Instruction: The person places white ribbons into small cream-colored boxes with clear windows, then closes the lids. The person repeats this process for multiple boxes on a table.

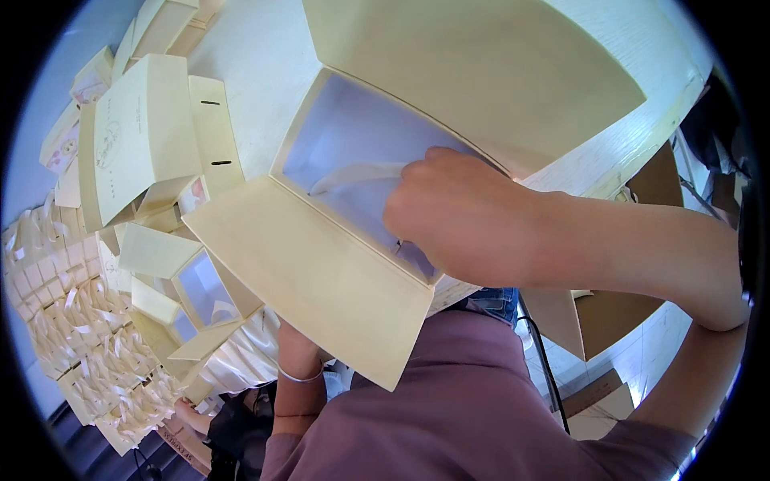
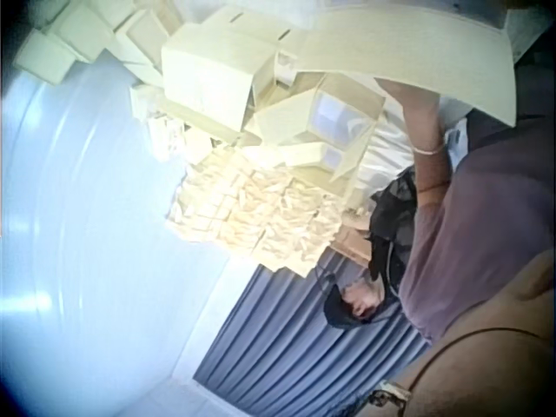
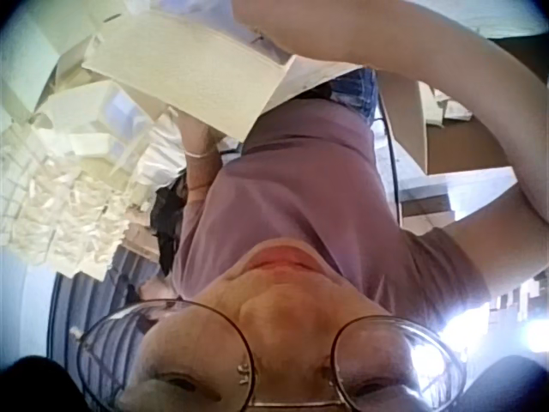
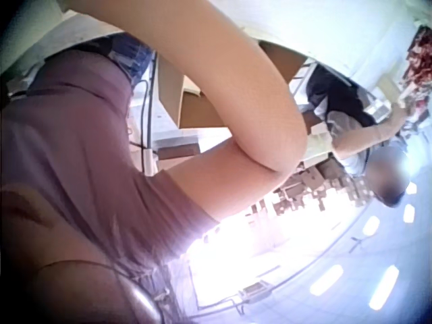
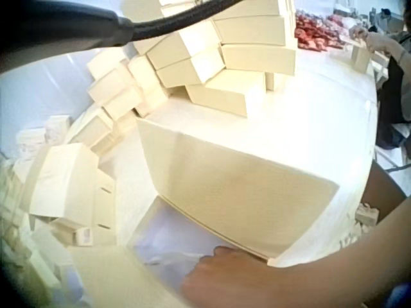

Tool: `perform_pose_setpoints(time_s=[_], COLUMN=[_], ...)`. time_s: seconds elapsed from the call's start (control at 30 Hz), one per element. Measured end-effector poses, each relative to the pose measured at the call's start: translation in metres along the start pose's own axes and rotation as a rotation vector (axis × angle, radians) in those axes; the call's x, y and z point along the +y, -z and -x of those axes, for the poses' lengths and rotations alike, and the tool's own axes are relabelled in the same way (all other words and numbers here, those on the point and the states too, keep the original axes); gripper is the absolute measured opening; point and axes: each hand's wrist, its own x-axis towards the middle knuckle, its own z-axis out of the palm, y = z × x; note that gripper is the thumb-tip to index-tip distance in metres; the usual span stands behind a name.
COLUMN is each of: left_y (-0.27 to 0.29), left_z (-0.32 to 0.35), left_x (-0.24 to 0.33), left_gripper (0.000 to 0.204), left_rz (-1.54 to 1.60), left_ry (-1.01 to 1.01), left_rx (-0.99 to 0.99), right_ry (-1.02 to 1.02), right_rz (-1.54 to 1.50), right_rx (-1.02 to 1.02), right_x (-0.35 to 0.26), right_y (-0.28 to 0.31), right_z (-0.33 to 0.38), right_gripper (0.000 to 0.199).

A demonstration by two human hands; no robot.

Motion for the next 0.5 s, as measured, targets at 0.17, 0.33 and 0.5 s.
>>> perform_pose_setpoints(time_s=[0.17,0.33,0.5], left_y=[0.001,-0.014,-0.025], left_z=[0.003,-0.007,-0.019], left_x=[0.019,0.022,0.024], left_gripper=[0.027,0.027,0.027], left_rz=[0.022,0.05,0.057], left_ry=[-0.029,-0.085,-0.12], left_rx=[-0.054,-0.11,-0.146], right_ry=[0.074,0.069,0.011], right_rz=[-0.06,-0.077,-0.111], right_rx=[0.01,-0.091,-0.072], right_x=[0.001,-0.006,-0.003], right_y=[0.0,0.007,0.007], right_z=[0.004,0.003,0.002], right_gripper=[0.007,0.007,0.008])
